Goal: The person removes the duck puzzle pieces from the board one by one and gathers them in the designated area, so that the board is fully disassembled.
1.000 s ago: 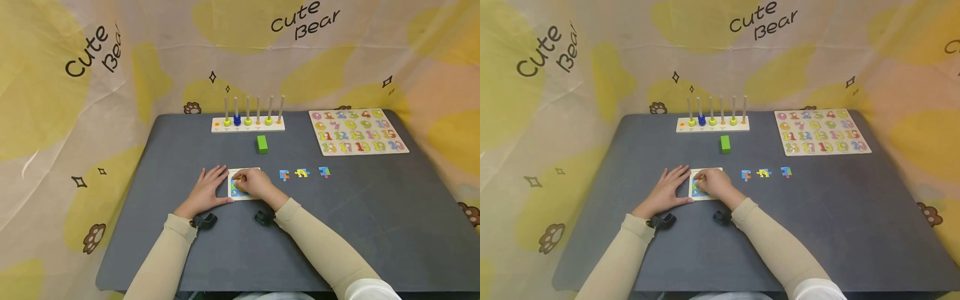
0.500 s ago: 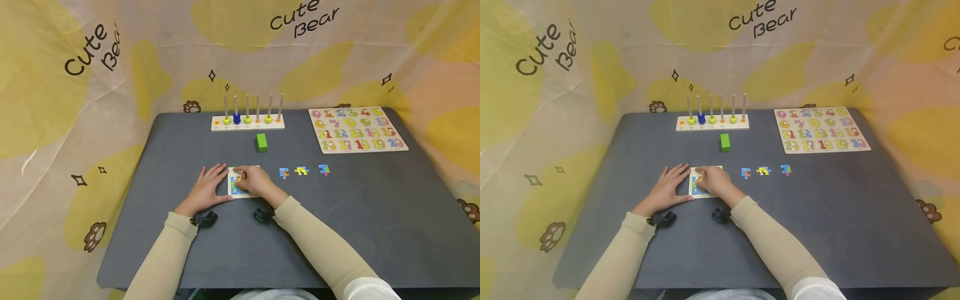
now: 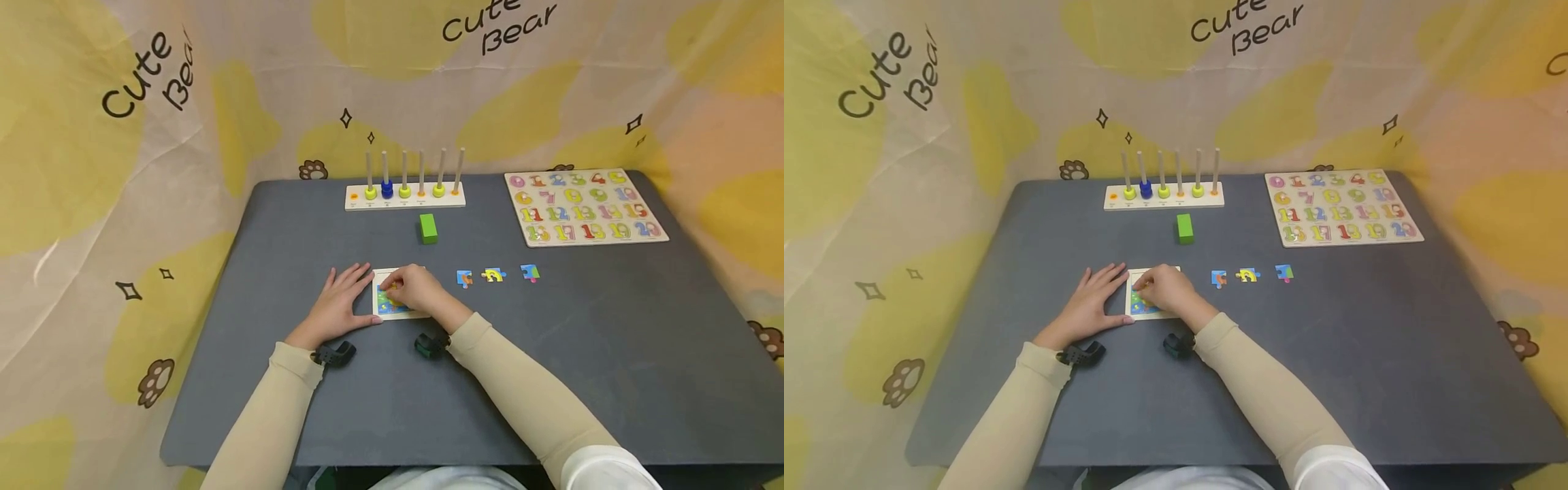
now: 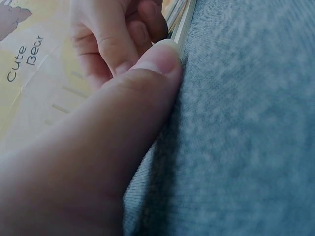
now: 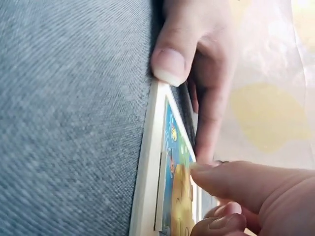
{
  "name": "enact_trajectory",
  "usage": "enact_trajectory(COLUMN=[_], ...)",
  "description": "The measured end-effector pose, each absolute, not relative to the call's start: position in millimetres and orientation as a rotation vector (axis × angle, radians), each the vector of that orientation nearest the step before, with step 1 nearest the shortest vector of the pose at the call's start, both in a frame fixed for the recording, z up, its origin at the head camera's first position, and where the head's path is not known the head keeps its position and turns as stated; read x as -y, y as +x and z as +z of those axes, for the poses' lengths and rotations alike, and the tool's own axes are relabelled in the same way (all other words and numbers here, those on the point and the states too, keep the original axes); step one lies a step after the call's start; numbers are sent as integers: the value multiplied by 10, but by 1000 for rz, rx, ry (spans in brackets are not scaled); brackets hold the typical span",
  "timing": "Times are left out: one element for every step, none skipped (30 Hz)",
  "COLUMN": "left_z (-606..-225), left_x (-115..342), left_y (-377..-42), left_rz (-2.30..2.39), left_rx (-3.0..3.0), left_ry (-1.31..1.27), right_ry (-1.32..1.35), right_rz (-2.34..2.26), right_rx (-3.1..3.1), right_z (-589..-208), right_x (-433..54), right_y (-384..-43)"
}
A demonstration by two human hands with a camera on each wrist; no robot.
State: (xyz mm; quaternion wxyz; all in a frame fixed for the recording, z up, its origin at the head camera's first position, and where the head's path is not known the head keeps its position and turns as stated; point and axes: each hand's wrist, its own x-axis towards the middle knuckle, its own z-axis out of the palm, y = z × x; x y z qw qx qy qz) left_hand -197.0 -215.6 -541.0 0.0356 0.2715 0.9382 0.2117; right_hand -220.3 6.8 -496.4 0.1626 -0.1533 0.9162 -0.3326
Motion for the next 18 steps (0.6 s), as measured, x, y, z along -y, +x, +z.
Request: enact_trajectory(left_z=[-5405, -5399, -5393, -5386, -5380, -5373, -5369, -5366, -5364, -5363, -5364, -5367, -5372, -5376, -5381, -5387, -5394, -5401], left_x=[2157, 2157, 2156, 2157, 2156, 2155, 2155, 2153, 2152, 2152, 2153, 2154, 2157, 2159, 2161, 2164, 2166, 2168], left_y=[-1970, -1967, -1964, -1963, -1961, -1960, -1959, -1958, -1959, -1958, -1959, -1960, -1962, -1962, -1964, -1966, -1969, -1971], left_rz=[650, 650, 647, 646, 646, 645, 641, 638, 637, 639, 639, 641, 642, 642, 645, 647, 646, 645], left_rx=[-2881, -2880, -2877, -2875, -2874, -2874, -2875, -2875, -2876, -2876, -2877, -2877, -2876, -2875, -2873, -2872, -2872, -2872], left_ry=[830, 827, 824, 821, 819, 817, 819, 822, 825, 827, 831, 833, 832, 831, 827, 823, 821, 818], right_ry=[-450, -463, -485, -506, -523, -541, -554, -560, -565, -560, -554, -546, -532, -520, -511, -503, -505, -509], right_rz=[-932, -905, -864, -821, -782, -746, -721, -709, -711, -732, -758, -785, -810, -826, -835, -841, -841, -839], right_rx=[-2620, -2632, -2656, -2687, -2717, -2748, -2772, -2788, -2795, -2789, -2774, -2755, -2728, -2702, -2678, -2656, -2638, -2623], right_z=[-4955, -4949, -4945, -4941, -4938, -4937, -4938, -4939, -4940, -4943, -4945, -4946, -4946, -4943, -4940, -4934, -4926, -4919], right_x=[-66, -64, -64, -63, -63, -63, -65, -69, -73, -77, -82, -87, -92, -95, -98, -100, -101, -103], right_y=[-2203, -2201, -2197, -2193, -2188, -2185, -2182, -2180, -2179, -2182, -2187, -2196, -2205, -2216, -2229, -2243, -2255, -2267])
